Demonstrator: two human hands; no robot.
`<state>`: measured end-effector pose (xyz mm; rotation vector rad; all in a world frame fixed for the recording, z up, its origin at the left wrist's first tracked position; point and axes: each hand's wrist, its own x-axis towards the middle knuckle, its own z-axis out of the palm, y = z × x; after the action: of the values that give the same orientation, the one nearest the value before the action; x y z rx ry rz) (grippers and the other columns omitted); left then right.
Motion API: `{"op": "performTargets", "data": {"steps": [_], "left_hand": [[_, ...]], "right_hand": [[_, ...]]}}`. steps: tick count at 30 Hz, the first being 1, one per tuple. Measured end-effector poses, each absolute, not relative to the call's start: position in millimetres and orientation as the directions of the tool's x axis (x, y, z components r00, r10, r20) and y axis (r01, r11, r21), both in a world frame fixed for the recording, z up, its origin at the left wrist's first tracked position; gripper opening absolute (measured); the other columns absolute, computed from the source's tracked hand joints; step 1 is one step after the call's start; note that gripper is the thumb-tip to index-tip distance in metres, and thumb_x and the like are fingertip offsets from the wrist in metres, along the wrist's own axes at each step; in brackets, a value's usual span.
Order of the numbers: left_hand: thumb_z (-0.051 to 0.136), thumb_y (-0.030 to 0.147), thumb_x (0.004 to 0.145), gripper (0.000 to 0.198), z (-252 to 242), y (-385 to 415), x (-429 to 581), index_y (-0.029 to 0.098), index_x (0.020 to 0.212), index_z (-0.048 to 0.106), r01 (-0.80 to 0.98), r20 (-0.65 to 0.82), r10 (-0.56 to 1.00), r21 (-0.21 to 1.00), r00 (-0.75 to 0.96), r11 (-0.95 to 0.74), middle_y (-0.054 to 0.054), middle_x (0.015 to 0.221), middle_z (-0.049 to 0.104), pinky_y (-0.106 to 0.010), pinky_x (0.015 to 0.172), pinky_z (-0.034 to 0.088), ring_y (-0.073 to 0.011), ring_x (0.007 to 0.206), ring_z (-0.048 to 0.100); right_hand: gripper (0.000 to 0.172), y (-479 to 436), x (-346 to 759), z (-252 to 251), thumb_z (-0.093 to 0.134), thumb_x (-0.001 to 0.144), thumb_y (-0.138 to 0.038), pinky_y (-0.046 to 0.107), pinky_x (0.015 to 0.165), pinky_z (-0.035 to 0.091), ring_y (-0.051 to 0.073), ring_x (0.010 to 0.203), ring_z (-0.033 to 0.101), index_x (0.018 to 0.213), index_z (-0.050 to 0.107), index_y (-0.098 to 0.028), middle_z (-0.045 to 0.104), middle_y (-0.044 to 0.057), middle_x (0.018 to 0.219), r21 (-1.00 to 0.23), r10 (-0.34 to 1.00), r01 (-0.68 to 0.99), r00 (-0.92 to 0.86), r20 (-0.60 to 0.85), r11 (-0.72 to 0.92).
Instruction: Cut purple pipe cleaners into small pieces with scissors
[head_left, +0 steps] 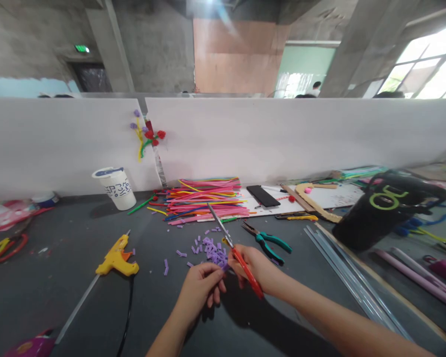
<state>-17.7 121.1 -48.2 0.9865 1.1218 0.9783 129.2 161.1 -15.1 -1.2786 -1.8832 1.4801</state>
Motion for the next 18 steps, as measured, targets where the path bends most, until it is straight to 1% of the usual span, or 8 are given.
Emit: {"op": "performTargets", "data": {"steps": [6, 8, 10, 12, 13, 16, 18], "left_hand": [[0.057, 0.032, 0.068, 0.021, -47.7, 120.9, -18.7, 0.011, 0.063, 0.058, -0.13, -0.253, 0.959, 0.954, 0.129, 0.27, 0.001, 0.045, 0.057, -0.013, 0.026, 0.024, -0.004, 0.027, 0.043], [0.058, 0.031, 0.067, 0.02, -45.2, 121.6, -21.2, 0.012, 0.063, 0.059, -0.156, -0.247, 0.966, 0.954, 0.075, 0.256, 0.002, 0.044, 0.056, -0.013, 0.026, 0.024, -0.0041, 0.028, 0.043], [0.059, 0.031, 0.066, 0.02, -42.3, 122.9, -24.9, 0.012, 0.064, 0.059, -0.2, -0.232, 0.972, 0.954, -0.02, 0.223, 0.003, 0.044, 0.055, -0.013, 0.026, 0.024, -0.004, 0.029, 0.043], [0.059, 0.032, 0.066, 0.02, -39.4, 124.1, -28.5, 0.012, 0.065, 0.059, -0.239, -0.219, 0.969, 0.953, -0.111, 0.188, 0.003, 0.047, 0.055, -0.012, 0.027, 0.025, -0.0037, 0.031, 0.042], [0.059, 0.032, 0.067, 0.02, -38.3, 124.4, -29.9, 0.012, 0.067, 0.059, -0.252, -0.215, 0.966, 0.952, -0.14, 0.176, 0.003, 0.048, 0.054, -0.012, 0.027, 0.025, -0.0034, 0.032, 0.042], [0.059, 0.031, 0.067, 0.02, -35.8, 124.3, -31.0, 0.011, 0.067, 0.059, -0.269, -0.206, 0.961, 0.951, -0.183, 0.153, 0.003, 0.049, 0.054, -0.012, 0.028, 0.026, -0.003, 0.033, 0.041], [0.06, 0.031, 0.067, 0.019, -35.1, 123.6, -29.7, 0.011, 0.067, 0.059, -0.266, -0.201, 0.961, 0.953, -0.19, 0.147, 0.003, 0.049, 0.054, -0.012, 0.027, 0.026, -0.0033, 0.033, 0.041]], "right_hand": [[0.017, 163.7, 129.2, -17.0, 0.043, 0.078, -0.034, 0.017, 0.035, 0.034, 0.008, 0.036, 0.044, 0.07, 0.039, -0.02, 0.04, -0.008, 0.048, -0.879, 0.845, 0.474, -0.488, -0.219, 0.046], [0.023, 162.2, 134.3, -10.0, 0.041, 0.08, -0.04, 0.018, 0.037, 0.034, 0.008, 0.038, 0.043, 0.069, 0.039, -0.02, 0.04, -0.008, 0.048, -0.852, 0.847, 0.519, -0.481, -0.227, 0.067], [0.029, 158.5, 143.3, 0.1, 0.044, 0.078, -0.045, 0.019, 0.04, 0.032, 0.008, 0.04, 0.042, 0.064, 0.039, -0.02, 0.04, -0.007, 0.047, -0.814, 0.848, 0.574, -0.472, -0.241, 0.087], [0.033, 152.7, 154.2, 9.3, 0.052, 0.072, -0.049, 0.02, 0.043, 0.03, 0.009, 0.044, 0.041, 0.061, 0.042, -0.02, 0.043, -0.005, 0.05, -0.762, 0.846, 0.636, -0.468, -0.257, 0.12], [0.033, 149.3, 159.5, 12.5, 0.053, 0.071, -0.051, 0.021, 0.046, 0.031, 0.01, 0.048, 0.043, 0.062, 0.045, -0.019, 0.046, -0.003, 0.053, -0.719, 0.84, 0.679, -0.47, -0.271, 0.148], [0.039, 139.2, 170.4, 15.1, 0.041, 0.076, -0.056, 0.023, 0.051, 0.033, 0.013, 0.054, 0.047, 0.069, 0.051, -0.019, 0.054, 0.001, 0.062, -0.548, 0.79, 0.796, -0.499, -0.357, 0.255], [0.043, 134.0, 172.8, 13.4, 0.037, 0.077, -0.058, 0.023, 0.05, 0.032, 0.013, 0.053, 0.046, 0.071, 0.053, -0.019, 0.054, 0.002, 0.062, -0.494, 0.763, 0.823, -0.503, -0.406, 0.28]]}}
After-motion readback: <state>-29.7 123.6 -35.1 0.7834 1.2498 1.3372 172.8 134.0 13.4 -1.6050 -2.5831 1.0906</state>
